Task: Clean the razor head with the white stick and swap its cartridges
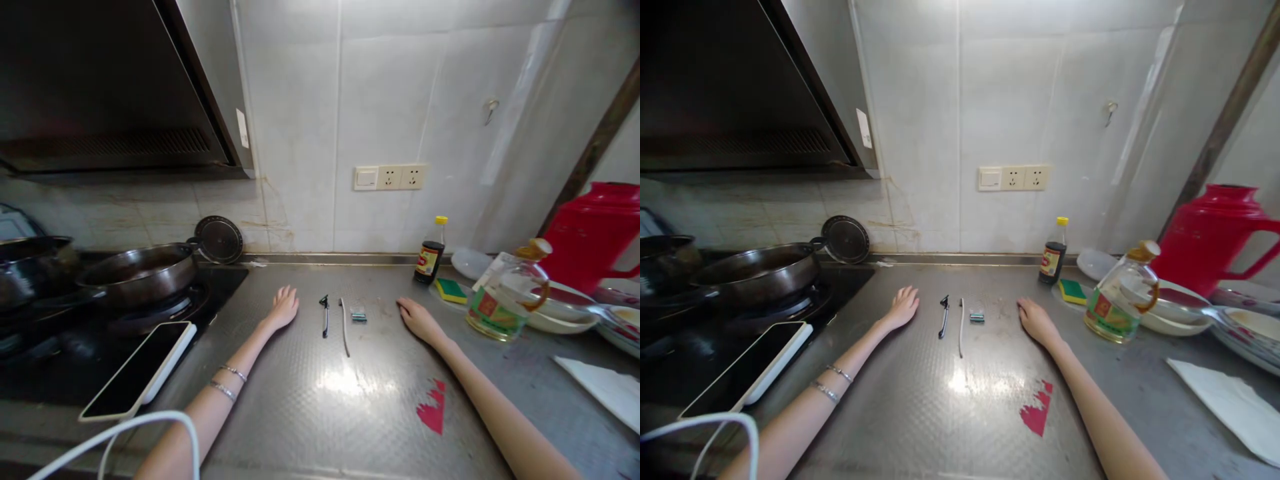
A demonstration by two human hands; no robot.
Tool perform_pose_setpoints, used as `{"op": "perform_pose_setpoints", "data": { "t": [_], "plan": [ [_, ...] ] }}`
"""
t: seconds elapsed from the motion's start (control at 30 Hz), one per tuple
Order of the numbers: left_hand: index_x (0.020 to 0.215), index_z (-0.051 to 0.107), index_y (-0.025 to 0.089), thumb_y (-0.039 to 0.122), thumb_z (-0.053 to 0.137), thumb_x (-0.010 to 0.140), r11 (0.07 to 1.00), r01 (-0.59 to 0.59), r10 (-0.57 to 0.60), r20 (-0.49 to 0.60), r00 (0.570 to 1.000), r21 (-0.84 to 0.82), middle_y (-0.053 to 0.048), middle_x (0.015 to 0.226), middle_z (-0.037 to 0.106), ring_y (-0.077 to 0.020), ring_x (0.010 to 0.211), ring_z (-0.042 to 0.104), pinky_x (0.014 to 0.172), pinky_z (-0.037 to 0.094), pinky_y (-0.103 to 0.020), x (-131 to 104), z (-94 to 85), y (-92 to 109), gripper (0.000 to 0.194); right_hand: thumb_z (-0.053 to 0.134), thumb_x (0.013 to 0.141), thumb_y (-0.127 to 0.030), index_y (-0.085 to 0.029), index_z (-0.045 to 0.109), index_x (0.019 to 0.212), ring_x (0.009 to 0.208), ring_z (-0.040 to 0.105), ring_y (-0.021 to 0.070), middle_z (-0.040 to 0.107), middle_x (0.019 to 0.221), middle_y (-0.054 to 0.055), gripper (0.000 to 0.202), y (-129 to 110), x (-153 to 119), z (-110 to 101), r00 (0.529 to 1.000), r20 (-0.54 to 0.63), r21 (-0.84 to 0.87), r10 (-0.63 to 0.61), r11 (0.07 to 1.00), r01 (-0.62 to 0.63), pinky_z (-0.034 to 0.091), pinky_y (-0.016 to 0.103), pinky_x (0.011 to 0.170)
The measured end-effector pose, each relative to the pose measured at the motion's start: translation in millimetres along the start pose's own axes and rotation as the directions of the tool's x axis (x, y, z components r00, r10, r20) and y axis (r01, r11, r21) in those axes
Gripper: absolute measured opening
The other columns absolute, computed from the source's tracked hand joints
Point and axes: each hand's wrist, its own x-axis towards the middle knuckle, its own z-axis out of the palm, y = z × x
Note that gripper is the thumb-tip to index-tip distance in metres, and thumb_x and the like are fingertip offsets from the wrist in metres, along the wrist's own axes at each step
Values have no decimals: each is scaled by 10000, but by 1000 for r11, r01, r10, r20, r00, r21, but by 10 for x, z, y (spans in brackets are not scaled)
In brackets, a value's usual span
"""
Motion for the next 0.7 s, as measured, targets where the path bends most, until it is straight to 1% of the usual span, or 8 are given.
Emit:
{"op": "perform_pose_setpoints", "data": {
  "t": [0.1,0.2,0.37,0.53,0.7],
  "plan": [
    [1301,379,154,338,229,899,1000,-12,12,-10,1000,16,-122,1430,298,-258,1323,205,1034,234,-430,43,35,35,468,331,835,-165,-90,591,1137,1156,503,220,565,1219,152,406,-10,-8,-15,1000,0,-13,-2,1000,2,340,328,1011],
    [1298,387,157,341,238,896,999,-18,19,-15,1000,35,-123,1434,290,-267,1328,196,1038,226,-445,68,73,86,466,335,828,-152,-67,591,1137,1166,494,223,551,1231,165,411,-26,0,-38,1000,4,-11,12,1000,-12,331,328,1017],
    [1285,397,157,353,229,902,997,-45,46,-6,999,67,-134,1417,318,-264,1320,220,1031,233,-452,60,126,145,462,354,820,-146,-71,594,1136,1162,497,223,551,1231,164,404,-35,6,-55,999,15,10,38,999,-38,332,324,1014],
    [1249,436,169,339,220,912,996,-64,65,-11,998,62,-121,1386,373,-249,1298,264,1013,267,-437,44,110,165,435,380,812,-149,-112,604,1128,1169,492,228,554,1234,143,389,-16,4,-44,999,-2,55,52,997,-52,349,352,1003],
    [1229,461,154,310,224,915,996,-77,78,-22,997,46,-117,1340,429,-237,1266,313,1011,280,-408,21,77,179,423,373,814,-147,-95,601,1131,1177,482,237,543,1242,157,394,-10,4,-41,998,6,66,57,996,-58,351,366,1002]
  ]
}}
